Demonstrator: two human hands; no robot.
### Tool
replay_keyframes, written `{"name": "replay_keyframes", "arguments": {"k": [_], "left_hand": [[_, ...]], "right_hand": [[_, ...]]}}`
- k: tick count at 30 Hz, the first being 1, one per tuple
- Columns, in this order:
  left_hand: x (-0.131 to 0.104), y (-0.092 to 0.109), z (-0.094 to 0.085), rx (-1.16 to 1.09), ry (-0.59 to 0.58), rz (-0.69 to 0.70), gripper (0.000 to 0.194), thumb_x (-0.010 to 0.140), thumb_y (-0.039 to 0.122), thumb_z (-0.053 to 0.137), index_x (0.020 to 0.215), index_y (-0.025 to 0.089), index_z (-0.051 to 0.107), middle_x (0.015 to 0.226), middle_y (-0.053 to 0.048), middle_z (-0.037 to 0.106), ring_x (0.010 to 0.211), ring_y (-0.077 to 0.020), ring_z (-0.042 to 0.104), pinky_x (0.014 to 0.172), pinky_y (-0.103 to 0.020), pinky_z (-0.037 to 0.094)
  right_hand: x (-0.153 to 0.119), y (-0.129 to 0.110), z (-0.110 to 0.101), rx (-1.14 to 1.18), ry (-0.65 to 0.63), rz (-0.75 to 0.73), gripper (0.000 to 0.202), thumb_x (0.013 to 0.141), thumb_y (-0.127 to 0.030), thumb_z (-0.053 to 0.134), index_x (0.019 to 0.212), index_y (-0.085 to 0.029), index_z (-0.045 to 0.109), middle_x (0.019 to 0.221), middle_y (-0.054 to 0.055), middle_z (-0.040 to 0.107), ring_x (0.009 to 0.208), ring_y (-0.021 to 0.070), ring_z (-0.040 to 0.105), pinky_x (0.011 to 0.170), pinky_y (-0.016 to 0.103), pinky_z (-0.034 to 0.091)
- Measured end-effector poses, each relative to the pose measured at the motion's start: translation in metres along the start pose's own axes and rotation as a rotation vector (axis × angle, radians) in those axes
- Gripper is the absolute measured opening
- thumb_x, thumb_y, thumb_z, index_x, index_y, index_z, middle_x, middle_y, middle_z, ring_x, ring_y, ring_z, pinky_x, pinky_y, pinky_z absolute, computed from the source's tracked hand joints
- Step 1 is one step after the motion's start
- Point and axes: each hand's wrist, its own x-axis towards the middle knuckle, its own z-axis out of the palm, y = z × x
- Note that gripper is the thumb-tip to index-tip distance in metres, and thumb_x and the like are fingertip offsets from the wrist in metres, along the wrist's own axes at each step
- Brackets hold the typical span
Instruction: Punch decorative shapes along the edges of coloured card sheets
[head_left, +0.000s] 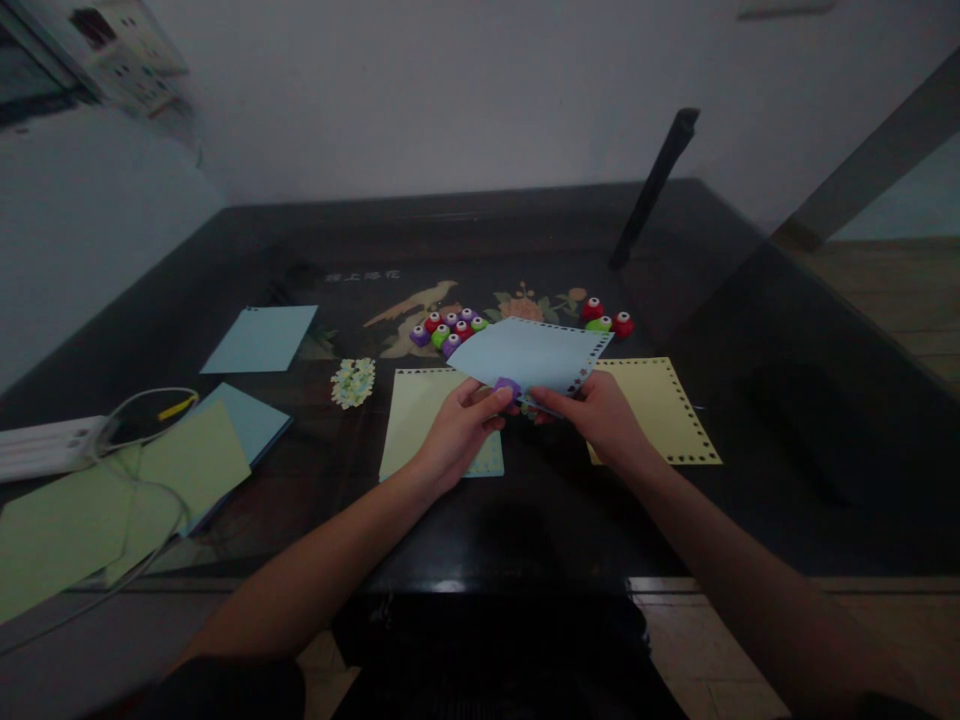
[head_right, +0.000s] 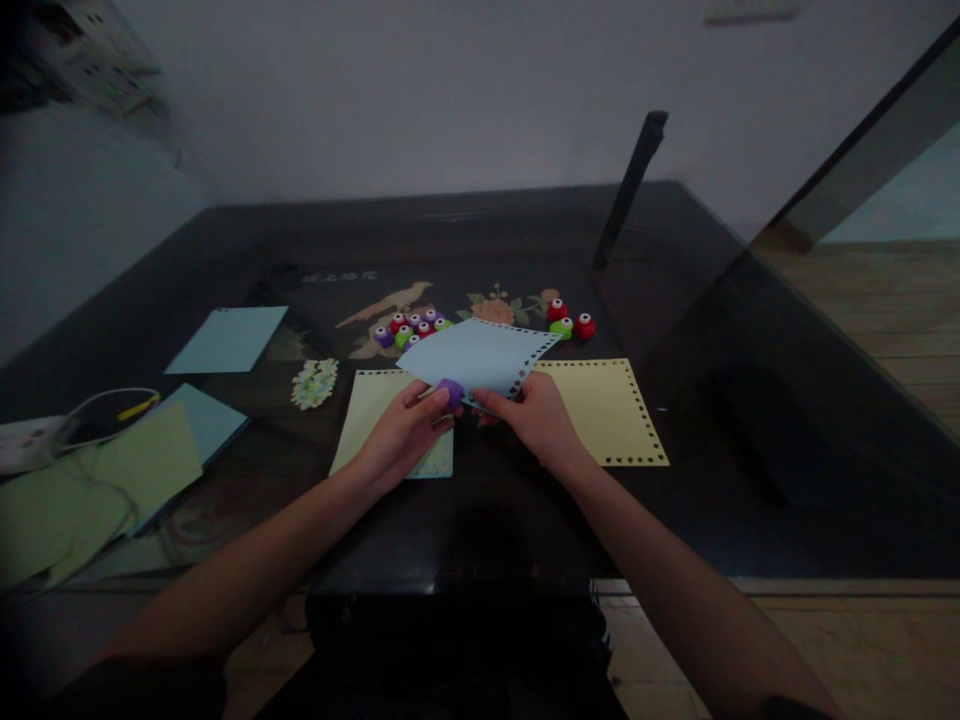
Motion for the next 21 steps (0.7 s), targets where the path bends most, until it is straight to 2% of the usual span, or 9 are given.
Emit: {"name": "replay_keyframes", "arguments": {"k": [6, 13, 21], "left_hand": [[-0.001, 0.0, -0.0005, 0.008, -0.005, 0.024, 0.028, 0.068, 0.028, 0.075, 0.093, 0.019, 0.064, 0.081, 0.001, 0.063, 0.071, -0.0091, 0.057, 0.061, -0.02, 0.039], [-0.0017, 0.0006, 0.0008, 0.02, -0.001, 0.023, 0.03, 0.066, 0.03, 0.077, 0.089, 0.018, 0.063, 0.079, 0.002, 0.062, 0.07, -0.009, 0.057, 0.06, -0.02, 0.038], [-0.0019, 0.0025, 0.0012, 0.043, 0.004, 0.036, 0.031, 0.066, 0.03, 0.077, 0.091, 0.018, 0.063, 0.079, 0.001, 0.063, 0.069, -0.0089, 0.056, 0.059, -0.02, 0.037]], "right_hand": [[-0.0017, -0.0032, 0.0008, -0.008, 0.006, -0.026, 0.02, 0.068, -0.035, 0.071, 0.07, -0.016, 0.068, 0.063, 0.003, 0.069, 0.054, 0.0168, 0.064, 0.055, 0.03, 0.052], [-0.002, -0.0042, 0.0015, 0.005, 0.01, -0.013, 0.022, 0.067, -0.036, 0.072, 0.075, -0.015, 0.069, 0.07, 0.005, 0.072, 0.057, 0.017, 0.065, 0.057, 0.03, 0.053], [-0.0035, -0.0081, 0.0014, 0.002, 0.007, -0.028, 0.018, 0.067, -0.035, 0.072, 0.072, -0.017, 0.069, 0.069, 0.003, 0.072, 0.057, 0.017, 0.065, 0.056, 0.03, 0.054]]}}
